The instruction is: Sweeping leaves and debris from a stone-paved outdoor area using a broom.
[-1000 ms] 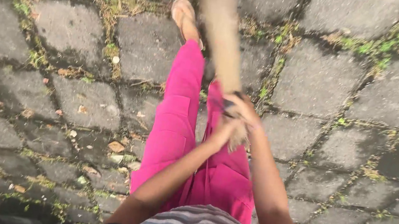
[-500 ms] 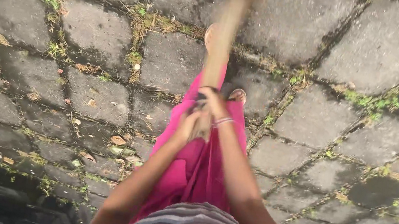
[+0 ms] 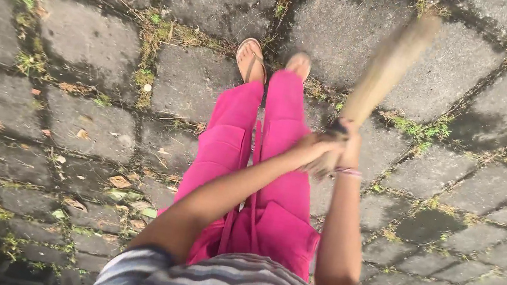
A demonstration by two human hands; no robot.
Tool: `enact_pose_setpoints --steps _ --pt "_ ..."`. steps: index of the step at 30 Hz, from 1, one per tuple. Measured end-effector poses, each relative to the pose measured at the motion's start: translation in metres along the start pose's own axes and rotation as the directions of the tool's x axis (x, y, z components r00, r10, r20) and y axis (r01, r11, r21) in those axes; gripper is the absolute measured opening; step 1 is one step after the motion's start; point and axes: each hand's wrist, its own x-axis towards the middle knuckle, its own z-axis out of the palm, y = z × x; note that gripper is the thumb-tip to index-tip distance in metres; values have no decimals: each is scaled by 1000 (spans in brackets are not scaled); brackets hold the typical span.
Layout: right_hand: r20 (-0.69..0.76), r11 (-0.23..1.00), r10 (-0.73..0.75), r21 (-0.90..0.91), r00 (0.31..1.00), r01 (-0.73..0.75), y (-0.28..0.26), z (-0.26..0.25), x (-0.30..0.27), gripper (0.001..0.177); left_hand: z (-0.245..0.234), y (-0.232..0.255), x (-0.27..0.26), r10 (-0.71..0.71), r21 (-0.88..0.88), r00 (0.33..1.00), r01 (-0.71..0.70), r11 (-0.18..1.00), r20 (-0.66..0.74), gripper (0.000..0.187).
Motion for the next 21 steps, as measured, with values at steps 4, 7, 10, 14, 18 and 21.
enact_pose_setpoints --steps 4,7,10,14,18,21 --pt "69 986 -17 167 997 5 -48 7 55 37 26 36 78 -244 137 970 240 961 11 45" --pt "193 988 72 122 978 -97 -51 43 94 31 -13 67 64 -278 -10 951 279 960 -135 40" --pt "324 988 142 -99 935 -116 -48 134 101 29 -68 74 20 -150 -223 930 77 972 -334 33" --pt "608 918 278 -395 744 -20 -76 252 75 34 -94 44 -5 64 -218 792 -243 945 -608 33" --pt "830 577 -388 -119 400 808 -129 231 51 29 -46 72 4 116 -256 667 -433 864 -736 36" --pt "539 885 206 -459 817 80 -209 157 13 47 21 69 27 208 -218 774 -407 887 -598 40"
